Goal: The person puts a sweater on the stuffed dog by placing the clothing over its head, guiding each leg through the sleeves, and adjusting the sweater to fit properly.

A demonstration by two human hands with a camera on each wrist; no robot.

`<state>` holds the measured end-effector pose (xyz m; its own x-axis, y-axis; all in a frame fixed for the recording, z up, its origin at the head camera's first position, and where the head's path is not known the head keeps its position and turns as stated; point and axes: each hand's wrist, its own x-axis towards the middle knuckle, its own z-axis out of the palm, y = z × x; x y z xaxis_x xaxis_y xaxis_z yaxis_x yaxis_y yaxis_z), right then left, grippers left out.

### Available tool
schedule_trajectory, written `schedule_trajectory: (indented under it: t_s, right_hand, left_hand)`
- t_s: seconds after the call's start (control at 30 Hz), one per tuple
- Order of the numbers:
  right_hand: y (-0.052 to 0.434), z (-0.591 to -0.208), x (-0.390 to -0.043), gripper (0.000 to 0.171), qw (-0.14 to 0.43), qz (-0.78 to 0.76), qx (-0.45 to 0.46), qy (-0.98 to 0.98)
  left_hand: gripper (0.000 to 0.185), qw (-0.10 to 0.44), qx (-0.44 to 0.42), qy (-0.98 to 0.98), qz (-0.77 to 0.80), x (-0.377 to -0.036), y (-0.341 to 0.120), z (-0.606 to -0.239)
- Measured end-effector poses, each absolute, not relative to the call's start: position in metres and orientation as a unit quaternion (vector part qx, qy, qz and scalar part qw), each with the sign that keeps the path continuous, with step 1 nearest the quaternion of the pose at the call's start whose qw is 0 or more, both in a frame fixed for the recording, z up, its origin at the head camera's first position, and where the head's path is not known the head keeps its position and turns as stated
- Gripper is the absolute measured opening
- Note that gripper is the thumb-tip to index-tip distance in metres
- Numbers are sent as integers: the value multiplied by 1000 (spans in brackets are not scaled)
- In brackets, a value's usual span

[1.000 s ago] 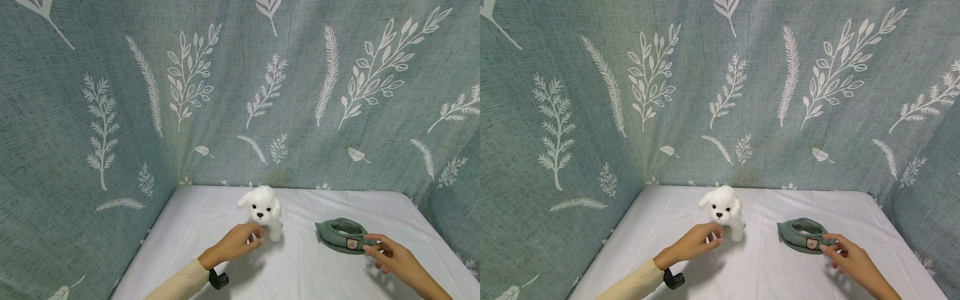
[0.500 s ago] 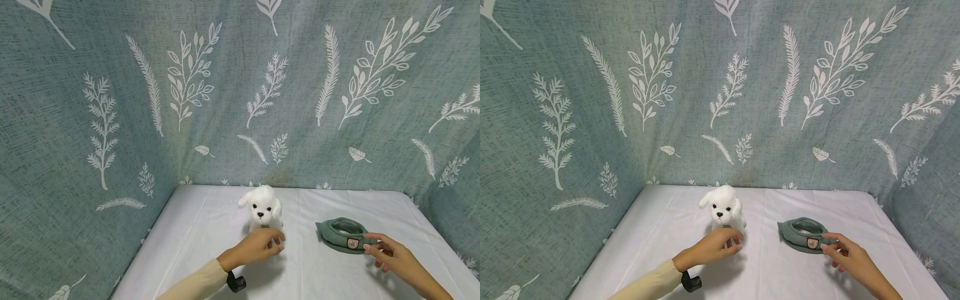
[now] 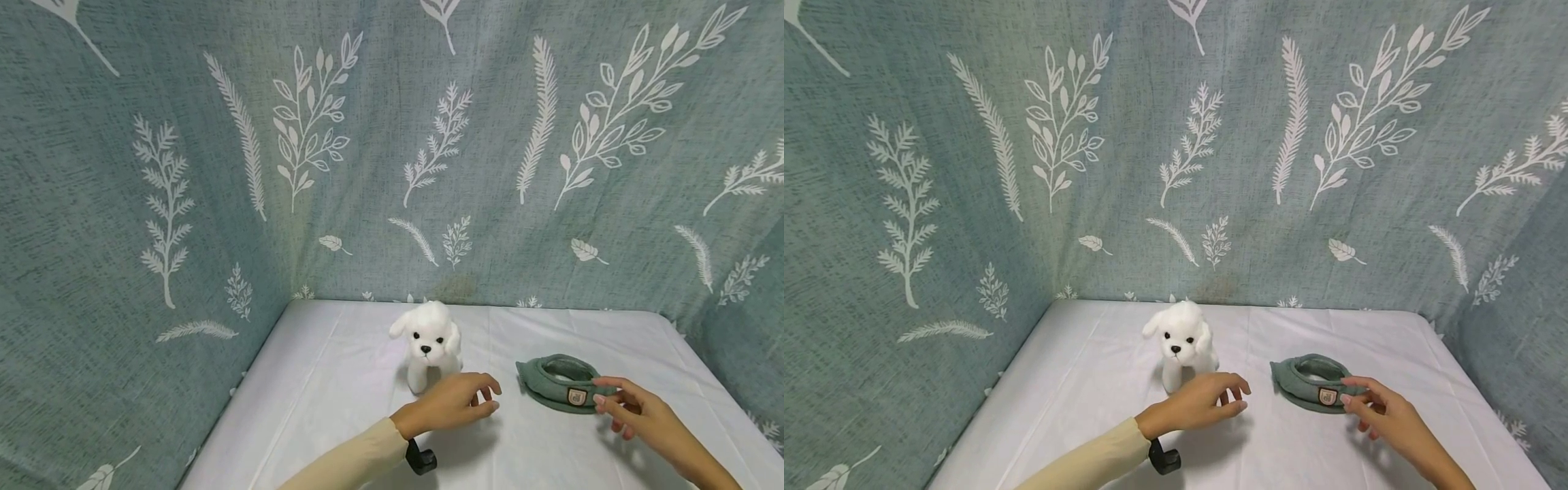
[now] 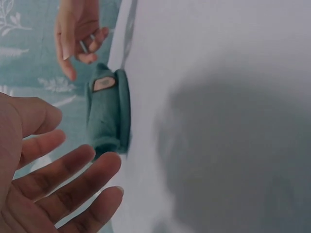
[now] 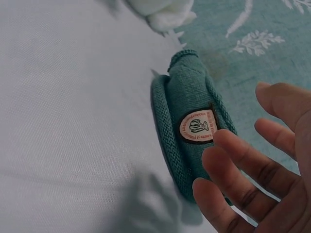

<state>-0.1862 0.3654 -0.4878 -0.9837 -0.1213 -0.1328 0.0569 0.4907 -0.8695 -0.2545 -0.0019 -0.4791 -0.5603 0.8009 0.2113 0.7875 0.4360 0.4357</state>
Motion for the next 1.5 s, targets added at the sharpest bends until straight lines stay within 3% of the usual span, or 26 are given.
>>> schedule_trajectory:
  t_s: [0.47,1.5]
  right_hand:
    - [371,-487,-193,60,88,-518,-11,851]
    - [382,-497,-215,67,130,-525,-1,841]
  left_hand:
    - [24,23,461,837,294,-267,48,-482]
    - [35,109,377,840,375,-288,112,-498]
